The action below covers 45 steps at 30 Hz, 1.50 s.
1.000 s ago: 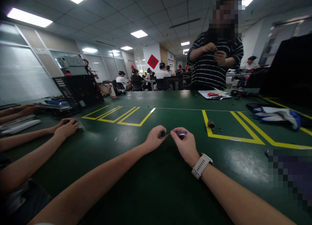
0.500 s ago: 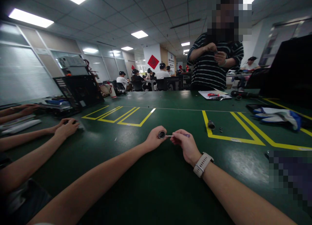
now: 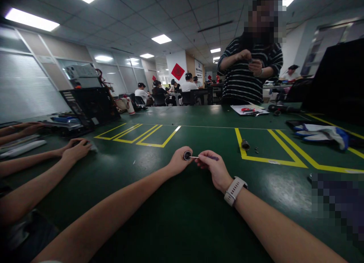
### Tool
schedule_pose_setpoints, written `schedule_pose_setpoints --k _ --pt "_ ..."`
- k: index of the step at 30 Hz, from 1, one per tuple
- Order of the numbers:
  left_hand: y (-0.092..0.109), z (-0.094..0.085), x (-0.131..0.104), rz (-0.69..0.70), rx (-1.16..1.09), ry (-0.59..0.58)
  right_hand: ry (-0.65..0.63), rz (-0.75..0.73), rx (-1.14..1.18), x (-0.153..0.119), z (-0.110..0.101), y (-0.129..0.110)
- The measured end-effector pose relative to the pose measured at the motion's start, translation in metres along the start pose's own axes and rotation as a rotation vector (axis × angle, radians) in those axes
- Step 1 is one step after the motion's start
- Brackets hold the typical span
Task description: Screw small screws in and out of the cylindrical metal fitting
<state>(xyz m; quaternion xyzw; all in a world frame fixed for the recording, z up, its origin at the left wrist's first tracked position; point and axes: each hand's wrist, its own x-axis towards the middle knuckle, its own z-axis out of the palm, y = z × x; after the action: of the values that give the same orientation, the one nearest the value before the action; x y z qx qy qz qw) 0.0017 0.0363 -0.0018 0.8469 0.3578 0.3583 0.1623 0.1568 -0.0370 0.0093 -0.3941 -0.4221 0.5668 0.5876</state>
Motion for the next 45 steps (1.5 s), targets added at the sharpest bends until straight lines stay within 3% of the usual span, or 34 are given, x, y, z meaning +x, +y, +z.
schedule_pose_setpoints --k 7,11,17,28,45 --pt "0.009 -0.002 -0.002 0.087 0.250 -0.087 0.005 0.025 0.034 -0.001 -0.001 -0.003" --pt "0.018 -0.004 -0.004 0.061 0.359 -0.107 0.009 0.032 0.043 0.003 0.000 -0.003" --pt "0.032 -0.007 -0.006 0.157 0.498 -0.242 0.007 0.046 0.027 0.003 -0.003 -0.007" --pt "0.058 0.003 -0.021 0.240 0.568 -0.338 -0.029 0.036 -0.064 -0.032 -0.015 -0.005" --pt "0.055 0.002 -0.022 0.287 0.499 -0.307 0.008 -0.048 -0.151 -0.038 -0.015 -0.004"
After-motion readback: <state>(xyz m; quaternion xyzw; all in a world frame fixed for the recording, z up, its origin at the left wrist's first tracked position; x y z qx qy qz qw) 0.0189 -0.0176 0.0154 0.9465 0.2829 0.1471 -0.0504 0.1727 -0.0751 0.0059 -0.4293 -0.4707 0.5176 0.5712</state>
